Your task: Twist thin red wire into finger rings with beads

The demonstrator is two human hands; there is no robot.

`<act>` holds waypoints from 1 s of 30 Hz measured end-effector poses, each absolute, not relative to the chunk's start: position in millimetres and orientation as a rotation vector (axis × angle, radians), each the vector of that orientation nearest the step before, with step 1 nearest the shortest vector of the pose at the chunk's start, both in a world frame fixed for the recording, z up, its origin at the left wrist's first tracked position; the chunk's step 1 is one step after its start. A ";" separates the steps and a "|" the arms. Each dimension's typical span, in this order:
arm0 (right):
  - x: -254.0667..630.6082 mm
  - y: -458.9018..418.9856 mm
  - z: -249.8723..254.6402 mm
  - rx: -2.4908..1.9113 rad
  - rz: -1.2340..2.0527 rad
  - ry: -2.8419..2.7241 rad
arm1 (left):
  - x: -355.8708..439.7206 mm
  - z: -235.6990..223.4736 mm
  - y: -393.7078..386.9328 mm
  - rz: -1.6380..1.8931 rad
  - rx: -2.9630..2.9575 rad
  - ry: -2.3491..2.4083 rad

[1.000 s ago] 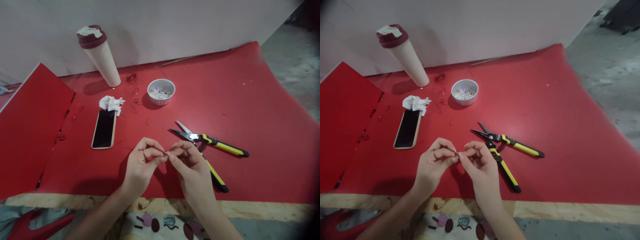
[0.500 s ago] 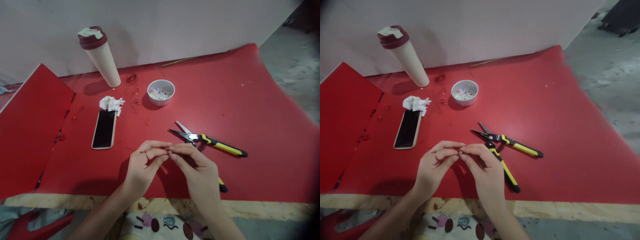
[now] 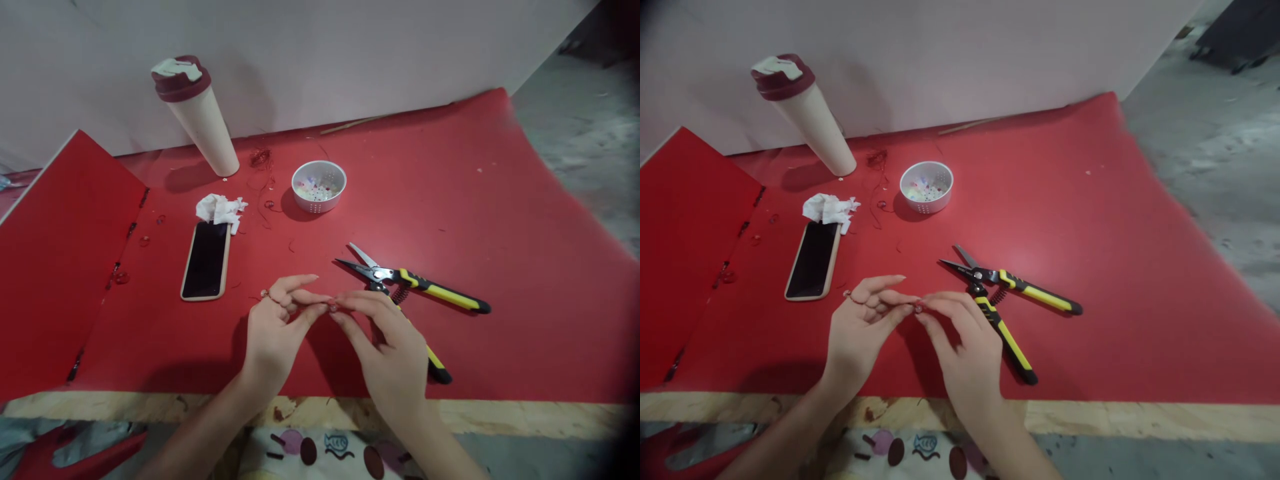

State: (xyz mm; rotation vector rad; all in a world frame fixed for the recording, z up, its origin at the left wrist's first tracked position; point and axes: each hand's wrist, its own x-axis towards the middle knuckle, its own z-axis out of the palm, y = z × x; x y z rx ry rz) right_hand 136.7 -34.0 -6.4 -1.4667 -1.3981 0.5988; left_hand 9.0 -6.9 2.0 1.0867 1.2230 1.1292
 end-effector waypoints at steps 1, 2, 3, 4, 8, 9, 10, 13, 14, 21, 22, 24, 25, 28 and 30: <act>136.5 -34.8 -6.7 -1.455 0.500 -1.450 | 9.7 1.7 -6.1 1.127 1.051 1.224; 136.7 -35.2 -7.0 -1.434 0.407 -1.495 | 10.2 1.6 -5.4 1.125 1.022 1.222; 137.1 -35.4 -7.2 -1.410 0.331 -1.536 | 10.6 1.8 -5.0 1.124 1.000 1.215; 137.8 -35.3 -7.2 -1.388 0.272 -1.572 | 10.7 2.3 -4.8 1.124 0.984 1.206; 143.1 -34.1 -6.7 -1.327 0.086 -1.698 | 8.8 6.0 -6.6 1.118 0.972 1.146; 144.5 -33.8 -6.6 -1.302 0.041 -1.731 | 8.0 6.9 -7.4 1.116 0.982 1.132; 145.7 -33.6 -6.4 -1.277 0.002 -1.757 | 7.2 7.6 -8.2 1.112 0.995 1.119; 147.1 -33.2 -5.4 -1.261 -0.049 -1.766 | 5.6 8.5 -9.5 1.110 1.074 1.106; 146.6 -33.2 -4.6 -1.281 -0.044 -1.741 | 5.4 8.5 -9.5 1.113 1.137 1.123; 138.7 -33.6 2.9 -1.409 0.183 -1.620 | 7.3 10.3 -8.1 1.166 1.610 1.213; 138.2 -33.8 3.3 -1.416 0.228 -1.617 | 7.3 10.7 -8.0 1.162 1.618 1.206; 138.0 -34.0 3.5 -1.435 0.324 -1.609 | 6.5 11.0 -7.8 1.138 1.599 1.195; 138.3 -34.0 3.3 -1.436 0.363 -1.617 | 5.8 10.8 -7.6 1.121 1.576 1.182; 140.3 -34.3 3.2 -1.370 0.409 -1.691 | 3.4 9.1 -7.0 1.065 1.478 1.092; 142.4 -35.0 4.1 -1.321 0.433 -1.735 | 2.0 7.2 -6.4 1.017 1.413 1.021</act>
